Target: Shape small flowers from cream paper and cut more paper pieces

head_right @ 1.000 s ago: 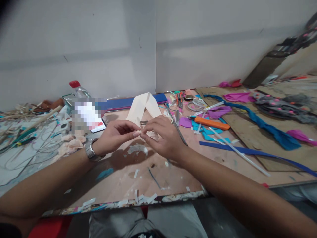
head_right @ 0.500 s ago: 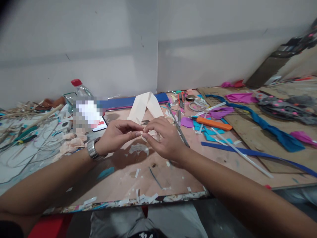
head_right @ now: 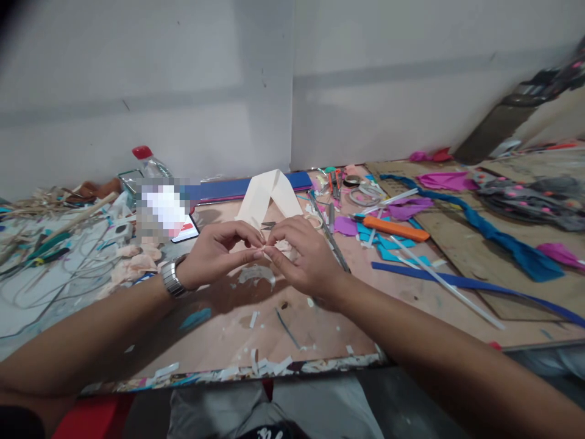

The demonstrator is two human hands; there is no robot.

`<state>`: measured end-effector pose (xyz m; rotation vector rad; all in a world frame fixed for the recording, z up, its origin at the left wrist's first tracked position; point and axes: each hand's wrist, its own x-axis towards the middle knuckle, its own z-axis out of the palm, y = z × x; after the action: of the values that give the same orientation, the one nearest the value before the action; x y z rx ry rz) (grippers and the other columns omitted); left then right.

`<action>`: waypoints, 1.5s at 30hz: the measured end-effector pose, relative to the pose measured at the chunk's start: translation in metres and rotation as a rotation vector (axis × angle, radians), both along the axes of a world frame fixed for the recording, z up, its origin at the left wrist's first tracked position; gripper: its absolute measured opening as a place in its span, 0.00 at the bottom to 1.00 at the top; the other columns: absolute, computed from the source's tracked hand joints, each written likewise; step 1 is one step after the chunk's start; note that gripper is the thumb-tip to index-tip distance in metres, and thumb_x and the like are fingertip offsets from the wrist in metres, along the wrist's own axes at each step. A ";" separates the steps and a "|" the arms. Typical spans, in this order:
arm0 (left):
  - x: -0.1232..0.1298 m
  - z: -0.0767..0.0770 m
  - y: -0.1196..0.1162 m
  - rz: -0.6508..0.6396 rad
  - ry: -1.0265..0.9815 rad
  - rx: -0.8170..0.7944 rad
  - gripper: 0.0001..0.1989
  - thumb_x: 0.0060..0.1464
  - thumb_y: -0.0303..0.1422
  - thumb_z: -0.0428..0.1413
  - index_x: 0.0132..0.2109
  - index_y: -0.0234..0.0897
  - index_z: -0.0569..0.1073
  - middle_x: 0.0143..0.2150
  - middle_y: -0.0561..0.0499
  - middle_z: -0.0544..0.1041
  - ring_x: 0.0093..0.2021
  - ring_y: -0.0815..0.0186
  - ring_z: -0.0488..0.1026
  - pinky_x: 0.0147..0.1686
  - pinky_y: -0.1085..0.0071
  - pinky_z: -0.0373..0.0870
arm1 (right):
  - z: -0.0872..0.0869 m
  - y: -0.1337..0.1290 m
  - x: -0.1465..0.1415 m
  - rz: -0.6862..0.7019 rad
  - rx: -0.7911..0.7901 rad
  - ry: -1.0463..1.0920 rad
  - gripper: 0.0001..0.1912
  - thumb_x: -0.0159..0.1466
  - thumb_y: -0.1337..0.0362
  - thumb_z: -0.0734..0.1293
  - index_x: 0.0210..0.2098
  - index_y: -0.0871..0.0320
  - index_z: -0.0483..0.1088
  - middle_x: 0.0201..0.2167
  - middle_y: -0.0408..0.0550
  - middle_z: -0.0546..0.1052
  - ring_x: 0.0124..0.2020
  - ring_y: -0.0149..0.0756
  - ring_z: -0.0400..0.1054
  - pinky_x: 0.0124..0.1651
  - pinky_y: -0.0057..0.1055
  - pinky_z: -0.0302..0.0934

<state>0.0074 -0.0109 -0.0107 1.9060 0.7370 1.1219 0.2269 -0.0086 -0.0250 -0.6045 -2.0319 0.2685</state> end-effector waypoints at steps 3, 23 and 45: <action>-0.001 -0.001 -0.001 0.021 -0.009 0.006 0.10 0.57 0.37 0.69 0.39 0.34 0.81 0.37 0.46 0.83 0.37 0.66 0.77 0.41 0.67 0.73 | 0.001 -0.001 0.000 0.001 0.008 0.003 0.04 0.70 0.63 0.69 0.37 0.53 0.71 0.35 0.48 0.78 0.41 0.42 0.73 0.47 0.43 0.65; 0.001 -0.005 -0.008 0.222 0.139 0.346 0.05 0.63 0.33 0.64 0.44 0.39 0.84 0.41 0.47 0.87 0.37 0.67 0.83 0.40 0.72 0.79 | -0.004 0.008 0.002 -0.052 0.031 0.075 0.06 0.66 0.63 0.74 0.36 0.52 0.72 0.34 0.46 0.80 0.40 0.42 0.75 0.46 0.44 0.67; 0.004 -0.008 -0.001 0.091 -0.012 0.077 0.11 0.64 0.35 0.64 0.51 0.36 0.81 0.49 0.42 0.85 0.47 0.62 0.83 0.49 0.67 0.81 | -0.002 0.003 -0.001 -0.031 -0.077 0.025 0.05 0.68 0.61 0.72 0.38 0.53 0.72 0.37 0.47 0.78 0.41 0.41 0.73 0.47 0.41 0.65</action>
<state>0.0112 -0.0118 -0.0191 1.9445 0.7903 1.2330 0.2264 -0.0054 -0.0269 -0.6761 -1.9936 0.3352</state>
